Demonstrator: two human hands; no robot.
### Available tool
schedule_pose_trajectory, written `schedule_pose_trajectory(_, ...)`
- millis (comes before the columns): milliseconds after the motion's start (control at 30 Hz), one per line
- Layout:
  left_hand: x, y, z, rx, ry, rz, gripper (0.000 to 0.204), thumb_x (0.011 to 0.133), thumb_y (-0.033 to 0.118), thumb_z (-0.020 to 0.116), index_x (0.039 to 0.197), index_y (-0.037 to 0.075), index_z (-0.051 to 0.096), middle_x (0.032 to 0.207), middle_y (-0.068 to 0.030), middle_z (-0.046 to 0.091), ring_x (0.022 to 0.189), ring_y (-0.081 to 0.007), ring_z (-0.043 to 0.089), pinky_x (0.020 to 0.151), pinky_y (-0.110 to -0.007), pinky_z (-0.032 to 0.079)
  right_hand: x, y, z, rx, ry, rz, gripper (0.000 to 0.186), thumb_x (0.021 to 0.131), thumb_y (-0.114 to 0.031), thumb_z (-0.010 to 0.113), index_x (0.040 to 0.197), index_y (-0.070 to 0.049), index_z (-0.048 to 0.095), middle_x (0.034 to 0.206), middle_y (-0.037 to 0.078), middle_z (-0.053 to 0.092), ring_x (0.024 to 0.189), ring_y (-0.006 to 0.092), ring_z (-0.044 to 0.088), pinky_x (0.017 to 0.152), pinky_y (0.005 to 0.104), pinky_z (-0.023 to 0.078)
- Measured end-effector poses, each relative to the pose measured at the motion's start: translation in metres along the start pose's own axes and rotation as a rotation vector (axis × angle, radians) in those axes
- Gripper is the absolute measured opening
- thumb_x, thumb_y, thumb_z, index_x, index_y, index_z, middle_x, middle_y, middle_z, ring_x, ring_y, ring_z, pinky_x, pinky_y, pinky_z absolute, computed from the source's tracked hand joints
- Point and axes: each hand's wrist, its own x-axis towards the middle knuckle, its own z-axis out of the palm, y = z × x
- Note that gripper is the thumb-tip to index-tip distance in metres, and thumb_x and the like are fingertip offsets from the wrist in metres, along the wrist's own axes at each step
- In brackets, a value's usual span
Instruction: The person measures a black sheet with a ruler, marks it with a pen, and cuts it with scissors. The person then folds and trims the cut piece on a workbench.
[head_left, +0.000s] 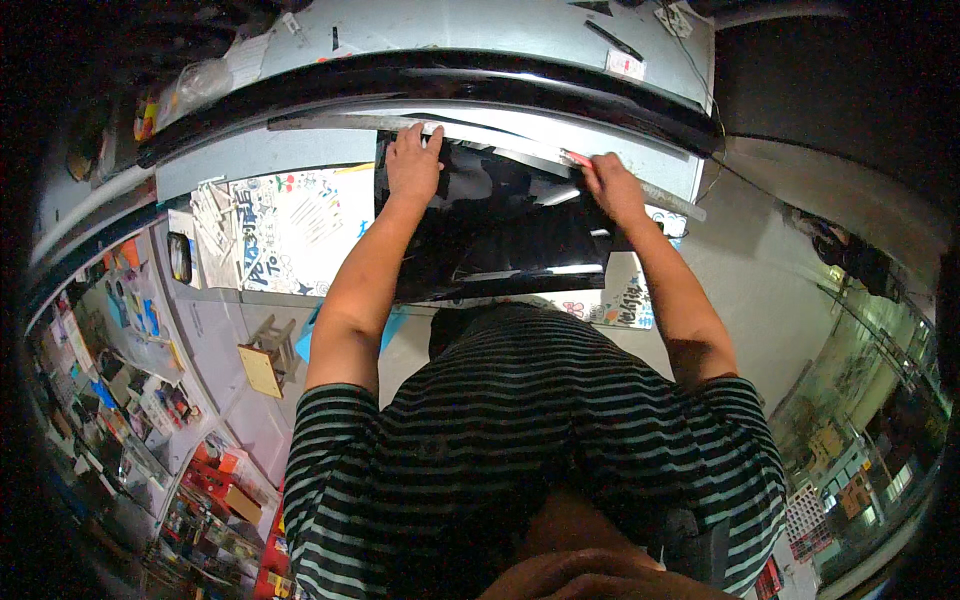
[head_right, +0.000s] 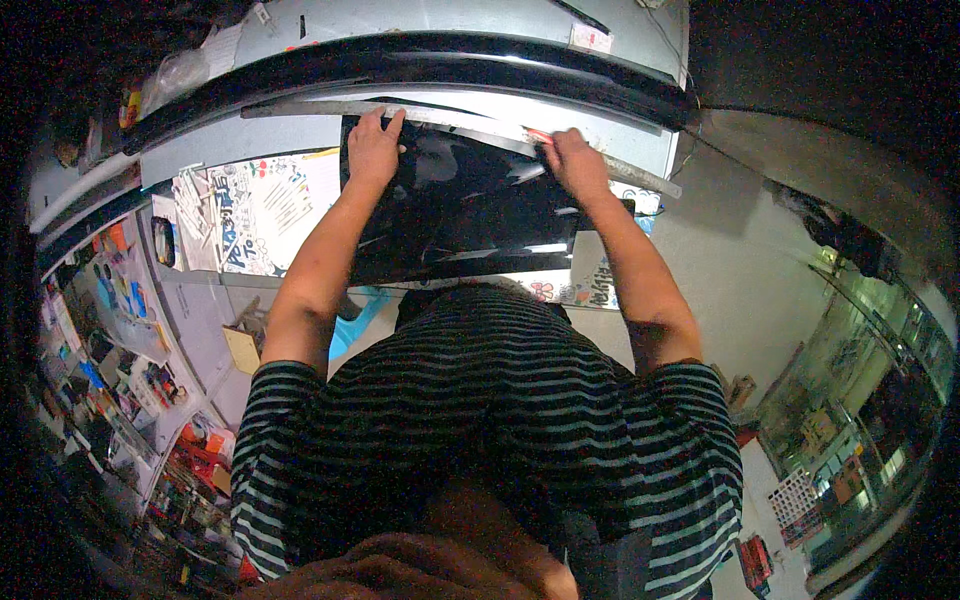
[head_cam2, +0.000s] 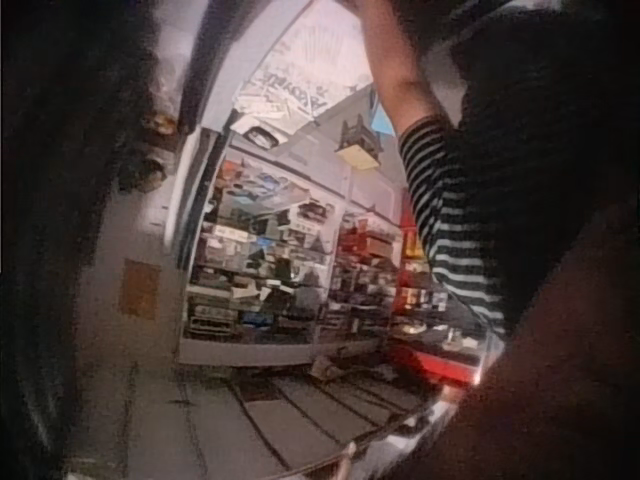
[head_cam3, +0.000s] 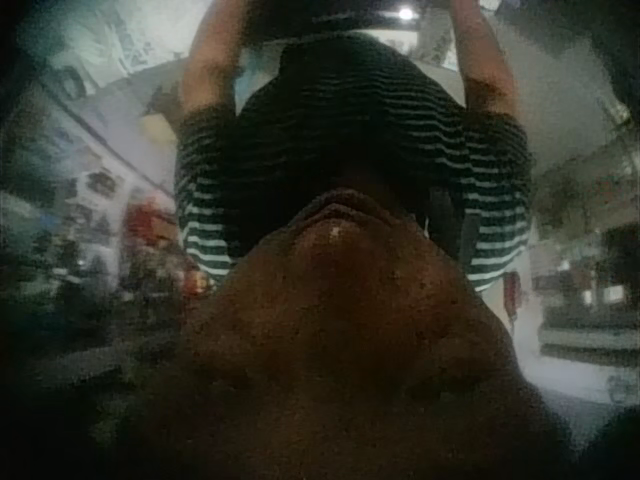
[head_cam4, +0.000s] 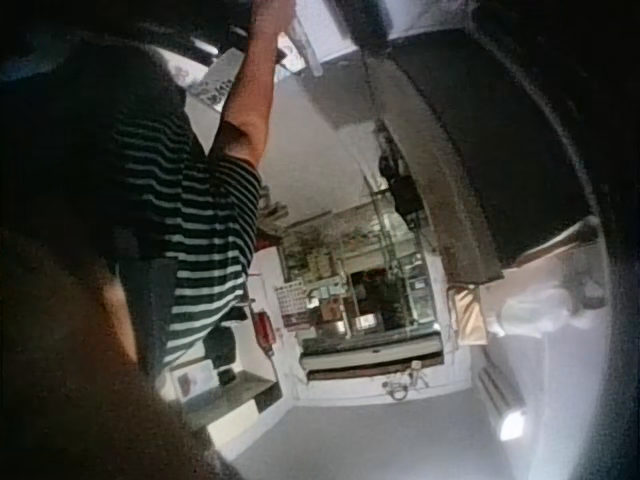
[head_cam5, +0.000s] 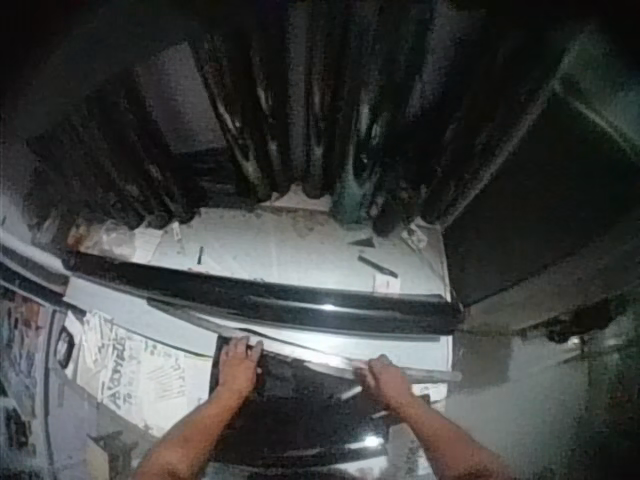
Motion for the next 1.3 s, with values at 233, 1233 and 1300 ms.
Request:
schedule_pose_trajectory(233,0.002,0.001,0.0,0.054,0.091,0.065,0.074,0.083,0.021,0.083,0.151,0.019,0.054,0.156,-0.0201,0.044,0.145,-0.0415,0.041,0.114,-0.053,0.041,0.048,-0.098,0.042,0.09,-0.073,-0.09,0.026,0.103,-0.031,0.059,0.104,-0.006,0.065,0.1,0.02,0.067,0.086,0.0414,0.071,0.072,0.0519,0.059)
schedule_pose_trajectory(1233,0.007,0.007,0.003,0.129,-0.084,0.032,0.079,0.091,0.027,0.078,0.161,0.028,0.041,0.165,-0.0189,0.032,0.139,-0.0551,0.042,0.108,-0.055,0.048,0.04,-0.08,0.048,0.129,0.12,0.04,0.017,0.097,-0.021,0.066,0.097,-0.004,0.067,0.099,0.018,0.061,0.097,0.0381,0.063,0.082,0.0501,0.056)
schedule_pose_trajectory(1300,0.008,0.006,0.003,0.112,-0.077,0.034,0.079,0.09,0.025,0.079,0.16,0.027,0.042,0.161,-0.0183,0.035,0.137,-0.055,0.043,0.108,-0.055,0.049,0.041,-0.08,0.049,0.117,0.133,0.035,0.016,0.096,-0.02,0.067,0.097,-0.004,0.068,0.098,0.017,0.061,0.097,0.038,0.063,0.082,0.05,0.055)
